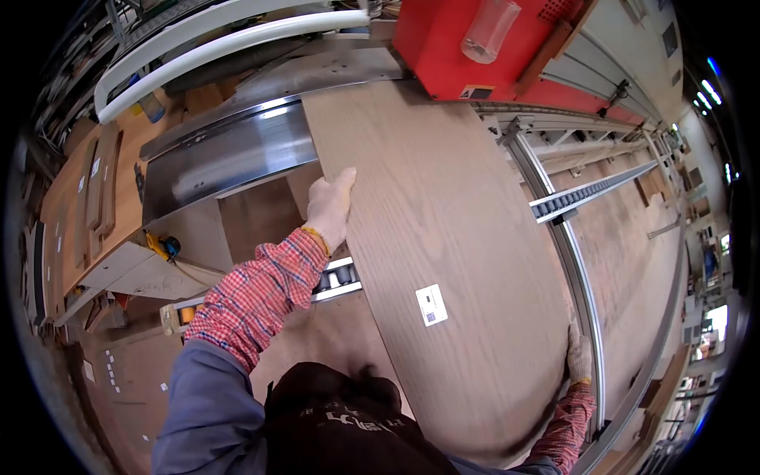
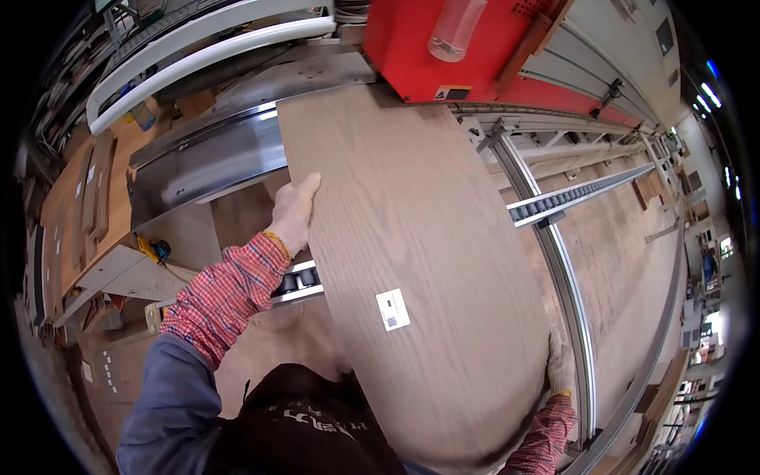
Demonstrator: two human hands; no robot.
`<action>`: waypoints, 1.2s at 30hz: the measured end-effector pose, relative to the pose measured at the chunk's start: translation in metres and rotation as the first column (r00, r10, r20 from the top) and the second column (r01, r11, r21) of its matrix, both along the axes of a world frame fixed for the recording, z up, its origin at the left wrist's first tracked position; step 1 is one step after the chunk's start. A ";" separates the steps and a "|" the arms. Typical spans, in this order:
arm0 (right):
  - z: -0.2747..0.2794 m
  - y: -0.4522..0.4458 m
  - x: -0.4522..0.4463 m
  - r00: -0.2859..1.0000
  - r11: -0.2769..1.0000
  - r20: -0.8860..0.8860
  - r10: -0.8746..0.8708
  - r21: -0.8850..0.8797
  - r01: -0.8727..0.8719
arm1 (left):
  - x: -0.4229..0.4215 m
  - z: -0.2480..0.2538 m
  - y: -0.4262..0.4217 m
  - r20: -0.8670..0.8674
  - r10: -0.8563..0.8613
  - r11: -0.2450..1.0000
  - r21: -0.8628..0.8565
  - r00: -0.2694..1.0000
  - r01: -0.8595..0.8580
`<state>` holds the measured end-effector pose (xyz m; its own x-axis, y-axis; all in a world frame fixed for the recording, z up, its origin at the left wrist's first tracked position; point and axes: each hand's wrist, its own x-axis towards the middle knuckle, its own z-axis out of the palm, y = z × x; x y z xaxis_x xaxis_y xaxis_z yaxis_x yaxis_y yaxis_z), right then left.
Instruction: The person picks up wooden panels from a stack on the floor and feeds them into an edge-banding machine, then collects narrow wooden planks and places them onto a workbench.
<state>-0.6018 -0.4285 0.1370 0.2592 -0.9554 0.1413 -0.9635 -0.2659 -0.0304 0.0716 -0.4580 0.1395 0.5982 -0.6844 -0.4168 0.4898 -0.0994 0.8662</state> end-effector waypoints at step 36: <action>-0.092 0.158 0.200 0.785 0.632 0.619 0.017 0.602 -0.488 | -0.172 0.006 0.142 0.937 0.338 0.908 -0.351 0.092 0.231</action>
